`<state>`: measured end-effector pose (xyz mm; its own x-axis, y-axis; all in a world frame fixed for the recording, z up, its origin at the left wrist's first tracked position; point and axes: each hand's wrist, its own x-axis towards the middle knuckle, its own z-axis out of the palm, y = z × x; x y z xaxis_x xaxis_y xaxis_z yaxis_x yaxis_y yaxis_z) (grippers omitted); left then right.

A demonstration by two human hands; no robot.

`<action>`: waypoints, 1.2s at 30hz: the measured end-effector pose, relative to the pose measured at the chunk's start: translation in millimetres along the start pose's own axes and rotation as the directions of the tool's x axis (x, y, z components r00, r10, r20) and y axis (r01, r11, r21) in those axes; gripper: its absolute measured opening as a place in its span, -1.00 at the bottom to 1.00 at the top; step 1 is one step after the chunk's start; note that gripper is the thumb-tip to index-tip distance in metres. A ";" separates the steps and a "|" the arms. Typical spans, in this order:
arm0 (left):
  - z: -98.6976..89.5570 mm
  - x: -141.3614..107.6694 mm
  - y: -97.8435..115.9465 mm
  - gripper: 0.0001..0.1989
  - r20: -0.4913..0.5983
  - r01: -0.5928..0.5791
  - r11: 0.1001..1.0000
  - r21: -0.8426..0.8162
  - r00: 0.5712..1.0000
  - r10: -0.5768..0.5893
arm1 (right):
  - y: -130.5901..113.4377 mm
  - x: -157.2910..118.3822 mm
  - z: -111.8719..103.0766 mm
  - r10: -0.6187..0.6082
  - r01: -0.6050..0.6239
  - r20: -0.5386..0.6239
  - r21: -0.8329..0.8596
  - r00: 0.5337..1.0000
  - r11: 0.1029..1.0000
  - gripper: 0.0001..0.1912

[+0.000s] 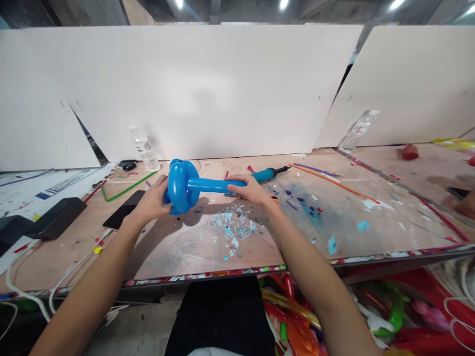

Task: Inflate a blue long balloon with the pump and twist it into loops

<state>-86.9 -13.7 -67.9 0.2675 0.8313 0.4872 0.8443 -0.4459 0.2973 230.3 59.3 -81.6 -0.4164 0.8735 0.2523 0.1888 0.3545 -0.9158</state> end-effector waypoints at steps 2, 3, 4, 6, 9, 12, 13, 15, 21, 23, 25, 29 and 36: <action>-4.2 0.1 4.6 -0.49 0.004 -0.027 0.994 0.108 1.000 0.027 | -0.9 -0.2 4.2 0.017 -0.017 0.006 0.012 1.000 1.000 -0.57; -5.8 0.2 6.8 -0.47 -0.010 -0.033 0.988 0.149 0.999 0.035 | -1.7 -0.5 6.2 0.032 -0.033 0.019 0.022 0.999 0.999 -0.56; -7.3 0.2 8.9 -0.45 -0.028 -0.036 0.983 0.180 0.999 0.042 | -3.0 -1.0 7.8 0.043 -0.044 0.031 0.031 0.999 0.999 -0.54; -9.7 -0.1 13.8 -0.45 -0.041 -0.060 0.972 0.225 0.997 0.072 | -6.9 -2.7 9.5 0.030 -0.031 0.029 0.031 0.999 0.999 -0.55; -14.4 -0.9 23.4 -0.47 -0.053 -0.091 0.956 0.278 0.993 0.110 | -14.9 -5.9 9.1 -0.024 0.023 -0.006 -0.015 1.000 1.000 -0.60; -19.7 0.8 34.0 -0.49 -0.048 -0.100 0.939 0.328 0.991 0.122 | -22.7 -8.9 9.6 -0.076 0.075 -0.022 -0.067 0.997 0.995 -0.63; -20.7 2.4 37.5 -0.48 -0.041 -0.108 0.933 0.345 0.991 0.130 | -25.0 -9.7 11.1 -0.087 0.085 -0.016 -0.076 0.996 0.993 -0.62; -20.6 6.6 44.4 -0.46 -0.021 -0.139 0.917 0.373 0.987 0.158 | -29.1 -11.3 16.8 -0.089 0.089 0.002 -0.072 0.996 0.993 -0.59; -10.4 24.5 64.8 -0.46 0.062 -0.235 0.861 0.450 0.971 0.233 | -33.3 -14.7 41.5 -0.171 0.166 -0.049 -0.093 0.984 0.982 -0.59; -9.0 32.1 70.6 -0.50 0.069 -0.241 0.838 0.489 0.969 0.238 | -31.1 -15.1 45.6 -0.199 0.190 -0.085 -0.102 0.976 0.976 -0.63; -8.8 40.3 75.8 -0.56 0.063 -0.243 0.810 0.534 0.966 0.249 | -28.5 -15.1 46.5 -0.191 0.185 -0.103 -0.066 0.976 0.980 -0.66; -4.9 53.1 87.8 -0.73 0.065 -0.264 0.767 0.585 0.958 0.280 | -25.2 -14.3 44.3 -0.238 0.228 -0.137 -0.085 0.962 0.970 -0.54; 13.6 59.0 106.5 -0.73 0.079 -0.279 0.800 0.531 0.956 0.281 | -29.6 -7.1 45.6 -0.142 0.114 -0.370 -0.097 0.918 0.989 -0.56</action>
<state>25.2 -7.6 -18.7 0.5301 0.6960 0.4844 0.8473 -0.4125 -0.3347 187.1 27.4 -70.6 -0.0799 0.8751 0.4774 0.2258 0.4823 -0.8464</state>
